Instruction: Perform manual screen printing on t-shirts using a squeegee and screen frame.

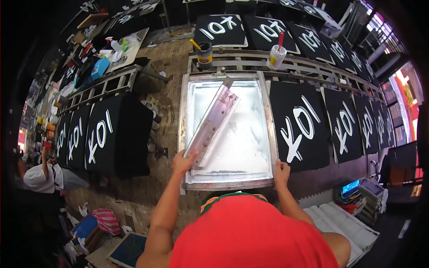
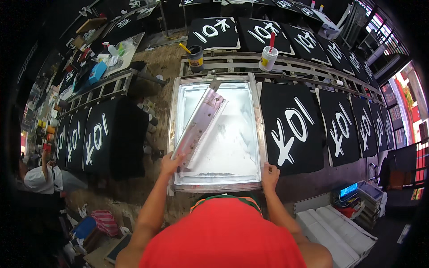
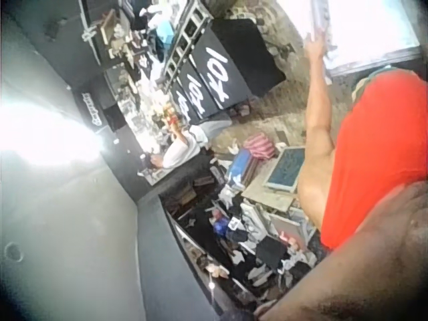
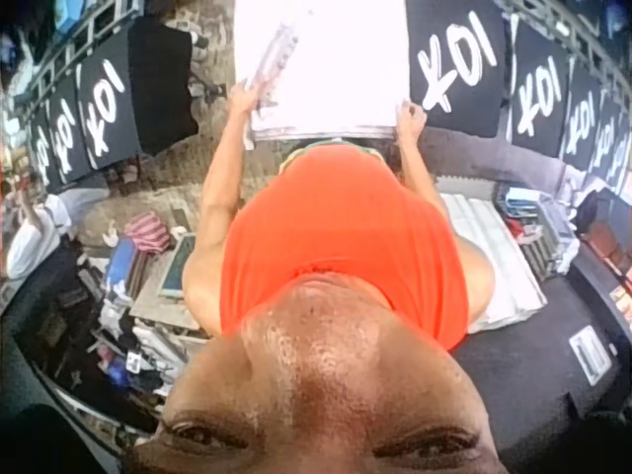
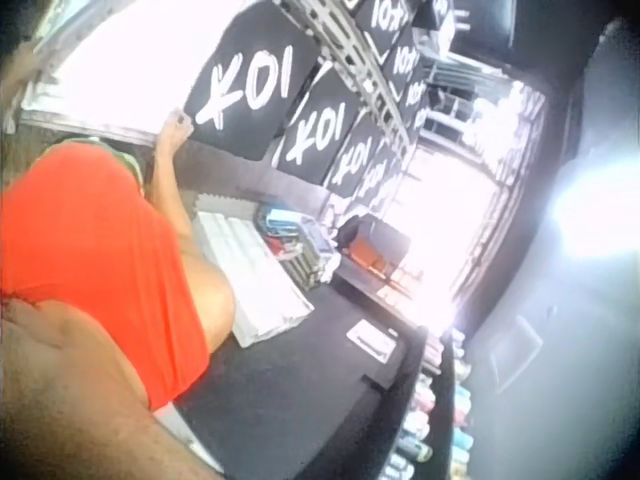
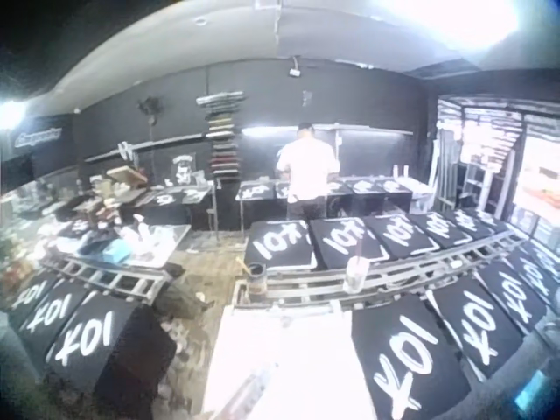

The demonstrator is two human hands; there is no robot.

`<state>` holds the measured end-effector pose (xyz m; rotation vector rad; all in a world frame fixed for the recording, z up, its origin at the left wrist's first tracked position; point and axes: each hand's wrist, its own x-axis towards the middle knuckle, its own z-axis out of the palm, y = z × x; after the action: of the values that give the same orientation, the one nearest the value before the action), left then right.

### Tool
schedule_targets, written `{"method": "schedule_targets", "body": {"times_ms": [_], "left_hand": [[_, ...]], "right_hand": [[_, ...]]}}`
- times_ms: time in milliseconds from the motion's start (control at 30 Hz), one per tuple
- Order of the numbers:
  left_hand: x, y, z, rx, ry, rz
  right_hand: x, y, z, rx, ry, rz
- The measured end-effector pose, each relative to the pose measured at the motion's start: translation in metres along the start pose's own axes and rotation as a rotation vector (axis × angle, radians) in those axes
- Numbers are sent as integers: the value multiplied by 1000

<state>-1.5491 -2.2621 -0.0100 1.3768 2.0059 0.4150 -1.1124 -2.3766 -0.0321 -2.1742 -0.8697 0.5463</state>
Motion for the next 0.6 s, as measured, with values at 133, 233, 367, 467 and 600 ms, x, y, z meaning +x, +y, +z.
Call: {"method": "schedule_targets", "body": {"times_ms": [133,233,367,467,600], "left_hand": [[10,-12,13,-76,-69,-4],[11,-7,14,-7,-73,14],[5,2,10,29,-32,23],[10,-15,10,-13,-85,-2],[22,-22,2,-88,-235,29]], "right_hand": [[5,19,23,-47,-23,-12],[9,20,27,-122,-27,16],[14,21,25,-165,-88,85],[18,4,17,-168,-154,111],[52,-28,1,-281,-329,-21]]}}
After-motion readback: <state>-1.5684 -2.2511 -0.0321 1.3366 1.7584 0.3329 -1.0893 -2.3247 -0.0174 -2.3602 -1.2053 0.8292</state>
